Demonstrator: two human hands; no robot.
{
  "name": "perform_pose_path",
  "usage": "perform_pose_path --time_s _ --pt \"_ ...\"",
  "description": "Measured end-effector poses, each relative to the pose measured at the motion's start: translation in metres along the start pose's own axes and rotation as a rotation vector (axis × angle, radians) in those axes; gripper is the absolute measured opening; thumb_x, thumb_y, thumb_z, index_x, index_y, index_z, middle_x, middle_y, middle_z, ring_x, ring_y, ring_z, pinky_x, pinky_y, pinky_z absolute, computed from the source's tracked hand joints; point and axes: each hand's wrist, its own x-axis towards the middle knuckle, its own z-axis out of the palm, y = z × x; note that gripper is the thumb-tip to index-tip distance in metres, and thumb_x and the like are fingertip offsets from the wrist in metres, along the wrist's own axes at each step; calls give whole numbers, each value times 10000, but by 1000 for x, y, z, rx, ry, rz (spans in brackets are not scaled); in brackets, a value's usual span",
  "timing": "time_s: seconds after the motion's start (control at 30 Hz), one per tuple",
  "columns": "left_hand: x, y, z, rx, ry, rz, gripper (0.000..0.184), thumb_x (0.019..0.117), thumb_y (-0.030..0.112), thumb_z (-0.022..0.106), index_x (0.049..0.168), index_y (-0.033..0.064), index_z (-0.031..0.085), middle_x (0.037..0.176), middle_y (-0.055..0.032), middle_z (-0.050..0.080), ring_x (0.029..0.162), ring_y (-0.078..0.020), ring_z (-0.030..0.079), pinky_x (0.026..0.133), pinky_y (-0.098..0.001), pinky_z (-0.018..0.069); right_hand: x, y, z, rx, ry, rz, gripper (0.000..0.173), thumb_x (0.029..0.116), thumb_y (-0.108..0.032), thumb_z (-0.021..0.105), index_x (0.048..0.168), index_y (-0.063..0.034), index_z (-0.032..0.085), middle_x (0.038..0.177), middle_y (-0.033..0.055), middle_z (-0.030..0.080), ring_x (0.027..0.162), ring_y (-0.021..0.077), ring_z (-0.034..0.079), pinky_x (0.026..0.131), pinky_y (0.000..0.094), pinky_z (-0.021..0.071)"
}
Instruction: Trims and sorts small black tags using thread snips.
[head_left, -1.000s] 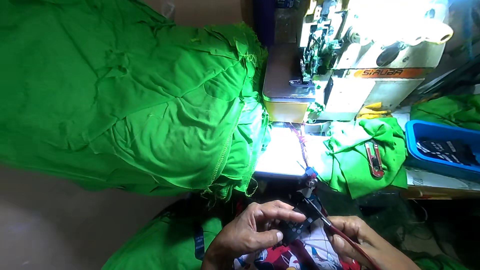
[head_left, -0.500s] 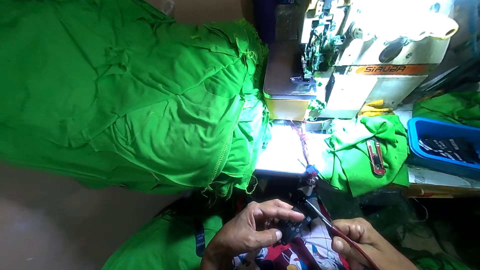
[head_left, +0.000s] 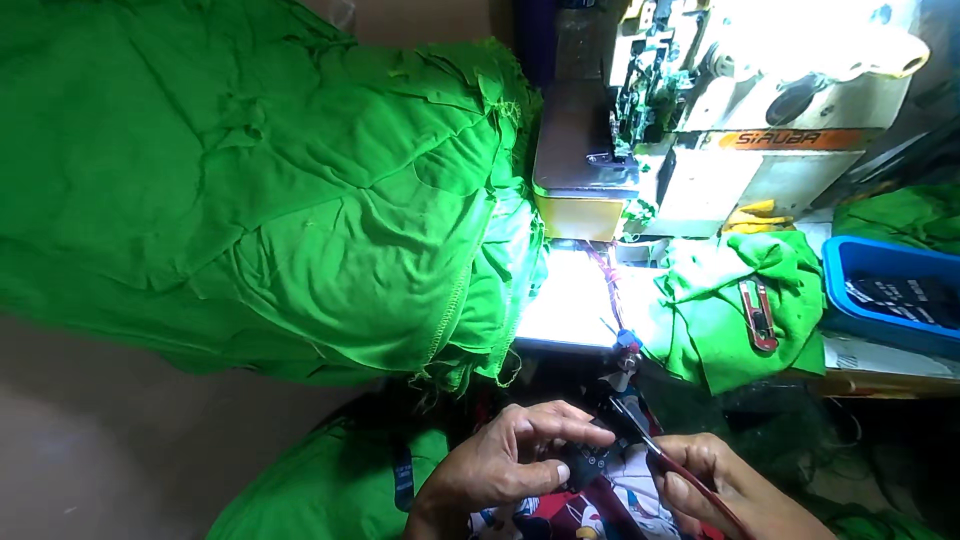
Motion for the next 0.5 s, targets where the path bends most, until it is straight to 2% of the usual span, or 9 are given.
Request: perform_pose_path --time_s 0.27,0.5 --pt "-2 -2 -1 -4 6 -3 413 881 -84 575 1276 -17 673 1291 -12 643 1105 7 614 888 -155 531 -1 2 -1 24 9 -36 334 974 -474 638 753 -225 609 603 -202 524 542 -136 488 497 57 386" --pt "-2 -1 -1 -4 10 -6 424 877 -95 568 1280 -16 671 1279 -9 645 1093 8 614 885 -153 529 -4 1 -2 32 39 -35 338 971 -465 648 729 -233 602 578 -204 520 510 -144 480 469 47 381"
